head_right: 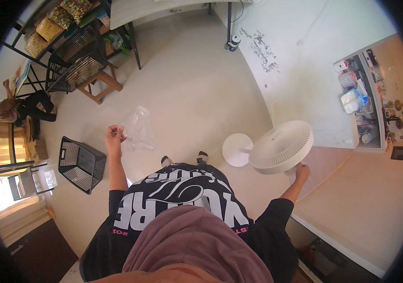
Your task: The person scoops snack pieces from a container into plastic bags, weighs them on a digital scale, and places the filled bags into a basket. The person also handles a container lid and a stack of empty plastic bags during the process.
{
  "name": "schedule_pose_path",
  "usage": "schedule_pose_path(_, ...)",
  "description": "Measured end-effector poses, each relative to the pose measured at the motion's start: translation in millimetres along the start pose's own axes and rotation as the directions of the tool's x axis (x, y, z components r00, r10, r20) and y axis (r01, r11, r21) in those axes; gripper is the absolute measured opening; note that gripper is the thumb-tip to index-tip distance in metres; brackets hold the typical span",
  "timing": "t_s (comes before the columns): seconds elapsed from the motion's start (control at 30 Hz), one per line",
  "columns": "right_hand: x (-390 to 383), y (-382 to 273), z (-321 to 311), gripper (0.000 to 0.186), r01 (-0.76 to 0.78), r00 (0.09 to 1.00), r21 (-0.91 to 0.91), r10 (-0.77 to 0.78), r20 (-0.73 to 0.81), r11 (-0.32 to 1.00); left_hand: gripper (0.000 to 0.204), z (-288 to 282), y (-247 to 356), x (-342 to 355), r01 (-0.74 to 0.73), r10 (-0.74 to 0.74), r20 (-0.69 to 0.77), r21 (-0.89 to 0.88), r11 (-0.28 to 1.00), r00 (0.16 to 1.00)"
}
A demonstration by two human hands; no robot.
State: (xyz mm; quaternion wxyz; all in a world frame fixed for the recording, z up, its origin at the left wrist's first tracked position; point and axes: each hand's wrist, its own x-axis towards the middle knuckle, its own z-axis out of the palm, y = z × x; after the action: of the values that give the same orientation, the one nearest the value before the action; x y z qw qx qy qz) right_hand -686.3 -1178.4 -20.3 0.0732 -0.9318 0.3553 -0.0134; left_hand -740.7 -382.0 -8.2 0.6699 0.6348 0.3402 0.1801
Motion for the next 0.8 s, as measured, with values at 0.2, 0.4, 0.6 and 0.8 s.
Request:
schedule_pose_path(0.2, 1.7, -6.9, -5.1, 0.038, 0.016, 0.999, 0.013, -0.017, 0.038, 1.000, 0.018, 2.1, 1.4, -2.1, 0.003, -0.003, -0.011, 0.009, 1.000, 1.000)
schedule_pose_path(0.4, 0.8, -14.3, -8.8, 0.038, -0.006, 1.000, -0.016, 0.006, 0.024, 1.000, 0.017, 7.2, 3.7, -2.9, 0.006, -0.006, -0.022, 0.010, 1.000, 1.000)
schedule_pose_path(0.6, -0.6, -25.4, -10.2, 0.035, 0.018, 0.999, -0.041, -0.016, 0.031, 0.999, 0.018, 4.8, 0.9, -4.0, 0.006, -0.006, -0.030, 0.001, 1.000, 1.000)
schedule_pose_path(0.8, 22.2, 1.4, 3.6, 0.031, 0.077, 0.997, -0.060, -0.075, 0.033, 0.995, 0.017, 11.4, 2.8, -2.1, 0.006, -0.006, -0.037, -0.001, 1.000, 0.999)
